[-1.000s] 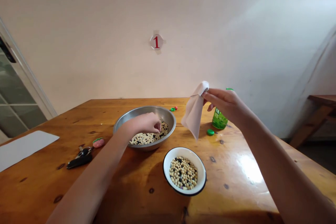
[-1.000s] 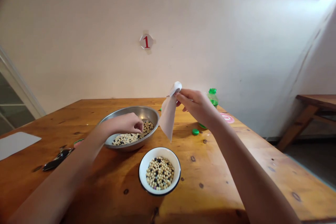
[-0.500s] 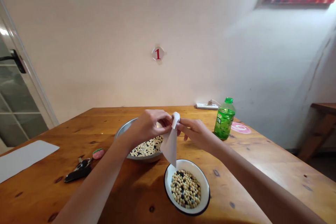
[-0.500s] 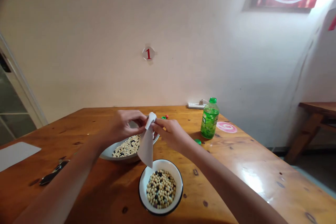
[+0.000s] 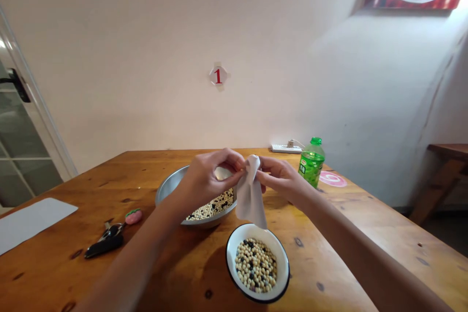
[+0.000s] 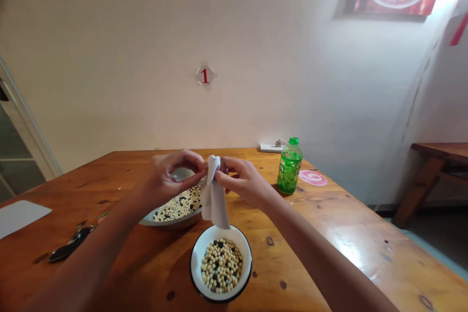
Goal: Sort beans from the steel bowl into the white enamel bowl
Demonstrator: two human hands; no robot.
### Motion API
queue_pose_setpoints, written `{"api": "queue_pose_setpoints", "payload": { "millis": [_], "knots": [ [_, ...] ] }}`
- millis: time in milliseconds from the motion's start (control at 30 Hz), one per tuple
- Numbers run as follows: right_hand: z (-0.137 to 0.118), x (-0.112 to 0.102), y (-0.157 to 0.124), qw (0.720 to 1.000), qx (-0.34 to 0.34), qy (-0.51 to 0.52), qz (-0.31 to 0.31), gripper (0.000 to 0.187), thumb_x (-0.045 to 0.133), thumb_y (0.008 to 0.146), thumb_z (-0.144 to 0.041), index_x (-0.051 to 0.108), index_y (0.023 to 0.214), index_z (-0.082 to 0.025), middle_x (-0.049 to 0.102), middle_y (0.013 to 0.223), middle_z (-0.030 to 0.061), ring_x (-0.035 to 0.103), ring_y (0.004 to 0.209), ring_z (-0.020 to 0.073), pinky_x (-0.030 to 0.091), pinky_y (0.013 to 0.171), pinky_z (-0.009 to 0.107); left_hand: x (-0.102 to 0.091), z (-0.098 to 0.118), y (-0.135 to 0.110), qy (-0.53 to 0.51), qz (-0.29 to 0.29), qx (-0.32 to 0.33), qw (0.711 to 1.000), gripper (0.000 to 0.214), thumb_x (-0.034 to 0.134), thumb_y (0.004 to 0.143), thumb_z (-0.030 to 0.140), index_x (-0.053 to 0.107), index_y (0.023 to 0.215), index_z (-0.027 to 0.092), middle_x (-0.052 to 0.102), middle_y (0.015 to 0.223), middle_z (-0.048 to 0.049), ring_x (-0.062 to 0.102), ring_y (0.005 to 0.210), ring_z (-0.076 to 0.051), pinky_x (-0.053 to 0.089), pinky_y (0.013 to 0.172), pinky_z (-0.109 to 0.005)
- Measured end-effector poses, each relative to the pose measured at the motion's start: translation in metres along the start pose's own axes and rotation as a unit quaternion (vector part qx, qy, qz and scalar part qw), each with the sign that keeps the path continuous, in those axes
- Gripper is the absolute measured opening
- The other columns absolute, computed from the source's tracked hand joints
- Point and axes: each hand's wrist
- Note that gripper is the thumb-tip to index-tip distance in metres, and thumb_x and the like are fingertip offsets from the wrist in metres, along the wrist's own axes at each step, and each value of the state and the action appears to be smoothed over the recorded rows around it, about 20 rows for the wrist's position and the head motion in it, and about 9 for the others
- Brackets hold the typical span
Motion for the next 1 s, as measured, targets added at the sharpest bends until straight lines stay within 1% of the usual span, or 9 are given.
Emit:
{"api": "queue_pose_setpoints", "payload": {
  "millis": [67, 133, 267, 400, 500, 667, 833, 933, 1000],
  "knots": [
    [0.0, -0.001, 0.0, 1.0, 0.001, 0.005, -0.012, 0.013, 0.055, 0.076, -0.028, 0.055, 0.075, -0.015, 0.05, 0.069, 0.0003, 0.047, 0.063, 0.0095, 0.043, 0.053, 0.02, 0.001, 0.002, -0.001, -0.003, 0.021, 0.003, 1.0, 0.012, 0.061, 0.078, 0.023, 0.057, 0.086, 0.017, 0.065, 0.08, -0.0003, 0.06, 0.069, -0.008, 0.051, 0.065, -0.019],
    [0.0, -0.001, 0.0, 1.0, 0.002, -0.002, -0.024, 0.012, 0.055, 0.076, -0.028, 0.056, 0.077, -0.016, 0.051, 0.07, 0.0006, 0.048, 0.065, 0.0102, 0.043, 0.054, 0.021, 0.002, 0.003, -0.001, -0.012, 0.026, 0.006, 1.0, 0.011, 0.06, 0.078, 0.024, 0.055, 0.086, 0.017, 0.065, 0.081, -0.0008, 0.06, 0.069, -0.009, 0.051, 0.065, -0.019],
    [-0.001, -0.003, -0.001, 0.996, 0.001, -0.068, -0.063, 0.013, 0.054, 0.077, -0.028, 0.058, 0.077, -0.015, 0.054, 0.072, 0.001, 0.048, 0.066, 0.0105, 0.041, 0.056, 0.021, 0.003, 0.0, 0.0, -0.032, 0.027, -0.002, 0.999, 0.011, 0.059, 0.078, 0.023, 0.053, 0.086, 0.017, 0.064, 0.082, -0.0018, 0.06, 0.073, -0.009, 0.052, 0.067, -0.02],
    [-0.008, -0.008, -0.003, 0.982, 0.001, -0.158, -0.1, 0.022, 0.053, 0.08, -0.034, 0.061, 0.076, -0.014, 0.054, 0.065, -0.0002, 0.046, 0.06, 0.0087, 0.037, 0.051, 0.02, 0.004, -0.004, 0.0, -0.044, 0.047, 0.005, 0.998, 0.013, 0.06, 0.076, 0.019, 0.052, 0.086, 0.019, 0.063, 0.082, 0.0001, 0.06, 0.075, -0.009, 0.052, 0.069, -0.02],
    [-0.015, -0.012, -0.005, 0.968, -0.018, -0.215, -0.129, 0.026, 0.052, 0.081, -0.037, 0.063, 0.075, -0.014, 0.056, 0.065, 0.0001, 0.046, 0.058, 0.008, 0.035, 0.05, 0.02, 0.004, -0.004, 0.0, -0.057, 0.053, 0.013, 0.997, 0.016, 0.061, 0.075, 0.017, 0.051, 0.087, 0.02, 0.062, 0.082, 0.0014, 0.06, 0.074, -0.008, 0.052, 0.069, -0.019],
    [-0.019, -0.021, -0.006, 0.952, -0.03, -0.257, -0.163, 0.027, 0.05, 0.083, -0.035, 0.065, 0.075, -0.014, 0.06, 0.068, 0.0015, 0.047, 0.059, 0.0087, 0.037, 0.053, 0.023, 0.005, -0.002, -0.001, -0.068, 0.06, 0.003, 0.996, 0.019, 0.061, 0.075, 0.017, 0.05, 0.091, 0.021, 0.062, 0.083, 0.0016, 0.059, 0.075, -0.008, 0.052, 0.071, -0.019],
    [-0.022, -0.026, -0.008, 0.944, -0.032, -0.282, -0.169, 0.034, 0.045, 0.086, -0.036, 0.065, 0.072, -0.013, 0.057, 0.063, 0.0016, 0.045, 0.057, 0.009, 0.036, 0.052, 0.024, 0.003, 0.0, -0.003, -0.07, 0.033, -0.002, 0.997, 0.02, 0.061, 0.076, 0.02, 0.051, 0.093, 0.021, 0.062, 0.082, 0.0012, 0.06, 0.074, -0.009, 0.052, 0.072, -0.021],
    [-0.024, -0.027, -0.008, 0.951, -0.035, -0.269, -0.15, 0.033, 0.045, 0.085, -0.036, 0.064, 0.07, -0.013, 0.058, 0.065, 0.0022, 0.046, 0.058, 0.009, 0.036, 0.052, 0.023, 0.003, 0.003, -0.003, -0.067, 0.016, 0.003, 0.998, 0.022, 0.062, 0.076, 0.021, 0.051, 0.094, 0.021, 0.062, 0.079, 0.0016, 0.061, 0.072, -0.01, 0.052, 0.07, -0.021],
    [-0.024, -0.028, -0.008, 0.959, -0.034, -0.252, -0.128, 0.032, 0.045, 0.085, -0.035, 0.063, 0.07, -0.014, 0.058, 0.066, 0.002, 0.048, 0.06, 0.0086, 0.037, 0.053, 0.022, 0.004, 0.004, -0.003, -0.064, 0.011, 0.019, 0.998, 0.021, 0.063, 0.075, 0.021, 0.051, 0.093, 0.02, 0.063, 0.079, 0.0021, 0.061, 0.072, -0.009, 0.052, 0.069, -0.021]
  ]
}}
Point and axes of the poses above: each hand's wrist, its own y-axis towards the middle knuckle, its own x-axis out of the palm, z = x × y
